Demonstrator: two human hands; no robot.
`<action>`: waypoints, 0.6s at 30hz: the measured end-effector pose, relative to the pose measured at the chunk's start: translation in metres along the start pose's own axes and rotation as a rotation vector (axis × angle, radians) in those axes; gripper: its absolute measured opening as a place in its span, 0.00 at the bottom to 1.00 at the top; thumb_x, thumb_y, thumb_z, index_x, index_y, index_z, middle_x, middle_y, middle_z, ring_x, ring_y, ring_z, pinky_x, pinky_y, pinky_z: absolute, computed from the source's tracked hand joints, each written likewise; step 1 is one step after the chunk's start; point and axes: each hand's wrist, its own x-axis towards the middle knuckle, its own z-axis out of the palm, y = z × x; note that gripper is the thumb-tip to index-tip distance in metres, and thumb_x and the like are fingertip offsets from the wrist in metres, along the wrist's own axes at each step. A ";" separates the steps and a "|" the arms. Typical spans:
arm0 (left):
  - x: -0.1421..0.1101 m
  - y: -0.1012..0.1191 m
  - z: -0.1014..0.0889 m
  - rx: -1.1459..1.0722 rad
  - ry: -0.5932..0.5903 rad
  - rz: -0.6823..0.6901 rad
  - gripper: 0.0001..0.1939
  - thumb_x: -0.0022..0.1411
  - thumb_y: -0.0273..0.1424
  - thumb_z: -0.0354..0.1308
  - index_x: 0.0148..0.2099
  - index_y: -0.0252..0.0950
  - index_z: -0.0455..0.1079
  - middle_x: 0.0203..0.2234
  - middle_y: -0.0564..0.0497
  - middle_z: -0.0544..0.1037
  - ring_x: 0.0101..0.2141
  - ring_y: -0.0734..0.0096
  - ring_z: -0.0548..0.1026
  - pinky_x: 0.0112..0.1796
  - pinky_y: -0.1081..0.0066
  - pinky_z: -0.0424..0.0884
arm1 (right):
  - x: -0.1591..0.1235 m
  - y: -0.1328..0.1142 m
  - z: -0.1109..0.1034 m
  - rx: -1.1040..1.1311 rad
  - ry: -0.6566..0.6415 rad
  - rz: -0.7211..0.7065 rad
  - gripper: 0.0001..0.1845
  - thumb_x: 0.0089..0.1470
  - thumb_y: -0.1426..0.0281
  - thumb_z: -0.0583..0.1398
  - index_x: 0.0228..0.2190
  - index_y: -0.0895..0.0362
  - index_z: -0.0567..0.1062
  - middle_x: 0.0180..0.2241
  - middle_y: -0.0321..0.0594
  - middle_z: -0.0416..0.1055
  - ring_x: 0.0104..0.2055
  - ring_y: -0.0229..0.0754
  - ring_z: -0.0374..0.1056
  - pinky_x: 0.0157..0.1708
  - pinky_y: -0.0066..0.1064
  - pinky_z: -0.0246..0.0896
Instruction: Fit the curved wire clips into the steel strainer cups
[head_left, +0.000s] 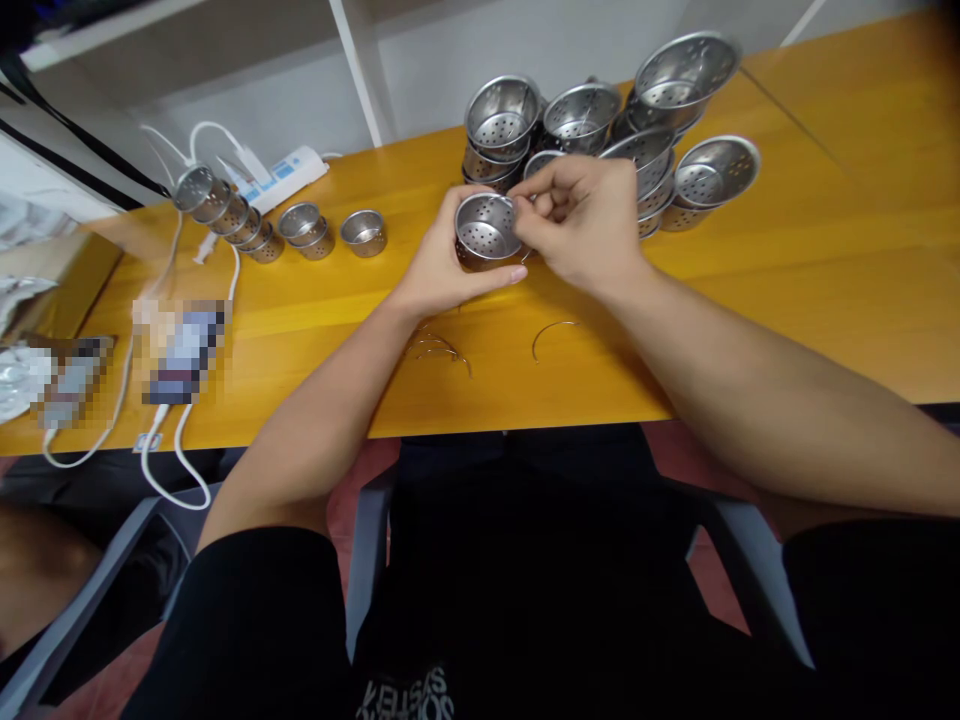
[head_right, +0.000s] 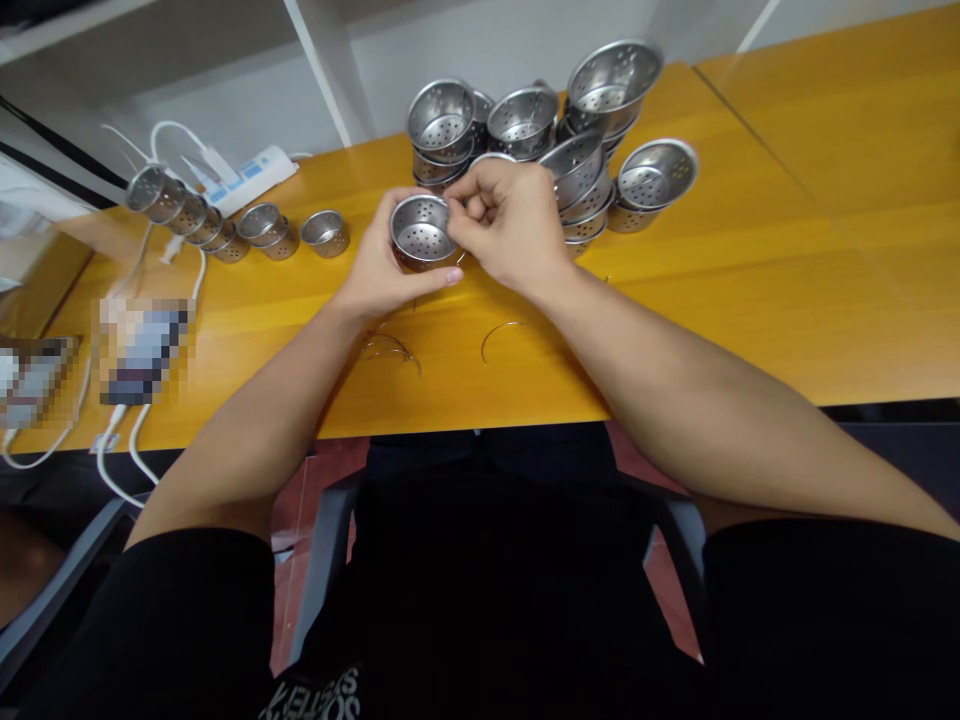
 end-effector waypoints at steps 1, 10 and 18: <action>0.000 0.000 0.001 0.003 0.000 -0.011 0.55 0.67 0.67 0.85 0.79 0.51 0.62 0.69 0.44 0.79 0.70 0.43 0.87 0.72 0.43 0.87 | 0.000 0.001 0.000 0.006 -0.004 -0.012 0.25 0.70 0.31 0.73 0.49 0.36 0.87 0.35 0.44 0.81 0.47 0.67 0.76 0.43 0.61 0.75; -0.001 -0.008 0.002 0.059 -0.007 -0.052 0.59 0.65 0.69 0.86 0.81 0.51 0.61 0.69 0.43 0.79 0.70 0.40 0.86 0.73 0.42 0.85 | 0.002 0.003 0.002 0.022 0.067 -0.062 0.21 0.67 0.39 0.80 0.40 0.40 0.87 0.31 0.41 0.78 0.38 0.58 0.71 0.41 0.57 0.74; 0.000 -0.004 -0.006 0.021 -0.084 -0.051 0.59 0.69 0.81 0.71 0.80 0.47 0.61 0.67 0.42 0.79 0.68 0.42 0.85 0.74 0.40 0.80 | 0.008 0.013 0.007 0.073 0.104 -0.214 0.26 0.67 0.35 0.80 0.40 0.42 0.88 0.29 0.36 0.75 0.29 0.48 0.65 0.33 0.48 0.65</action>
